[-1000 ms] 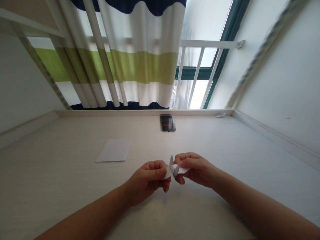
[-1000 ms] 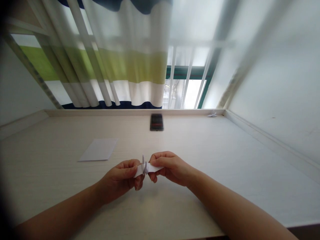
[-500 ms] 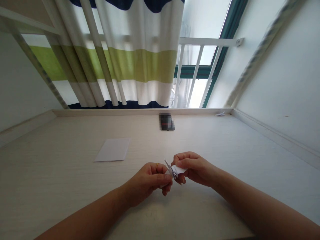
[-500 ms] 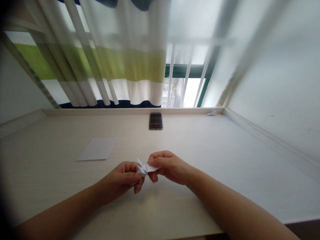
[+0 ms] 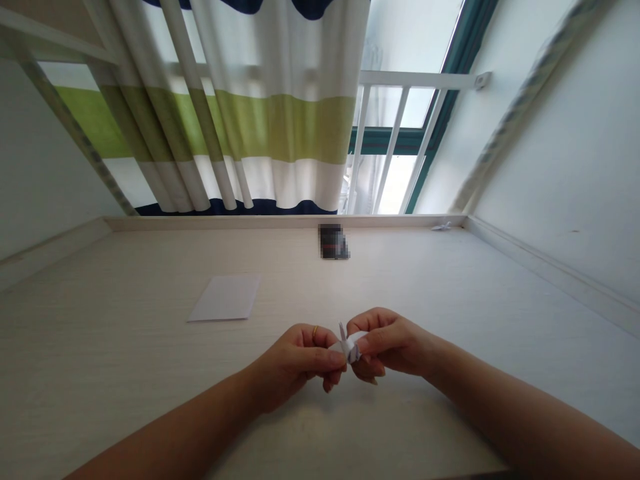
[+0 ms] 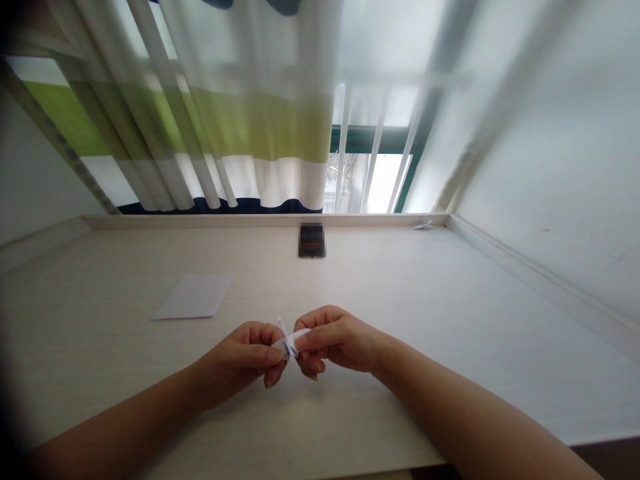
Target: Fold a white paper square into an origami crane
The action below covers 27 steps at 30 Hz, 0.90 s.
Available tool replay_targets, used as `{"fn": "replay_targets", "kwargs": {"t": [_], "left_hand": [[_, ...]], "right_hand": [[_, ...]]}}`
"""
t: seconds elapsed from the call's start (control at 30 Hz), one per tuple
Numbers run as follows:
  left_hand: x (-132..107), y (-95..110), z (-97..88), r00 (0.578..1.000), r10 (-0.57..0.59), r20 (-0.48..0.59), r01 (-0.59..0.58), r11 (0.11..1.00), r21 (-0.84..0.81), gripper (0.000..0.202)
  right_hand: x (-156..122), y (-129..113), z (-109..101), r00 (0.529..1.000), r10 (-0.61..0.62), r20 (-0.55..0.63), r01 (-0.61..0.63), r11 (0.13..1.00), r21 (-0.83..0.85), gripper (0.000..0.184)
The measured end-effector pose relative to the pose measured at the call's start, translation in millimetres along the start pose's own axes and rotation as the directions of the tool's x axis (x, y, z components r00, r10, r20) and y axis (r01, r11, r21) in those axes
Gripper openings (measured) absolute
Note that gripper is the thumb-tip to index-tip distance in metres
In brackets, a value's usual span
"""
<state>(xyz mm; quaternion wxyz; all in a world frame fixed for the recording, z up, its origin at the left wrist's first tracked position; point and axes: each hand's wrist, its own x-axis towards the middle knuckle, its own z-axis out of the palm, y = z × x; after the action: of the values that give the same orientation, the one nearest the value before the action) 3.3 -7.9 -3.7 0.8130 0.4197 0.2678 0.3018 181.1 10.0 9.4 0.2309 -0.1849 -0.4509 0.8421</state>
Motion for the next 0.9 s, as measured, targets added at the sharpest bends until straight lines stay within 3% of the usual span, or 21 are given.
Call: {"fn": "replay_targets", "kwargs": {"t": [0.53, 0.7, 0.8, 0.9], "left_hand": [[1.1, -2.1, -4.0, 0.999, 0.024, 0.036, -0.025, 0.999, 0.024, 0.011], [-0.1, -2.9, -4.3, 0.999, 0.045, 0.0, -0.045, 0.996, 0.071, 0.011], [0.5, -2.1, -4.1, 0.997, 0.069, -0.04, -0.065, 0.993, 0.102, 0.011], [1.5, -0.4, -4.2, 0.987, 0.119, -0.107, -0.107, 0.987, 0.118, 0.01]], "right_hand": [[1.2, 3.7, -2.3, 0.999, -0.033, 0.02, 0.033, 0.999, 0.003, 0.012], [-0.3, 0.2, -1.0, 0.997, -0.058, -0.051, 0.049, 0.986, -0.157, 0.014], [-2.9, -5.6, 0.7, 0.941, -0.268, -0.208, 0.151, 0.879, -0.451, 0.023], [-6.7, -10.5, 1.4, 0.771, -0.597, -0.22, 0.199, 0.555, -0.808, 0.025]]}}
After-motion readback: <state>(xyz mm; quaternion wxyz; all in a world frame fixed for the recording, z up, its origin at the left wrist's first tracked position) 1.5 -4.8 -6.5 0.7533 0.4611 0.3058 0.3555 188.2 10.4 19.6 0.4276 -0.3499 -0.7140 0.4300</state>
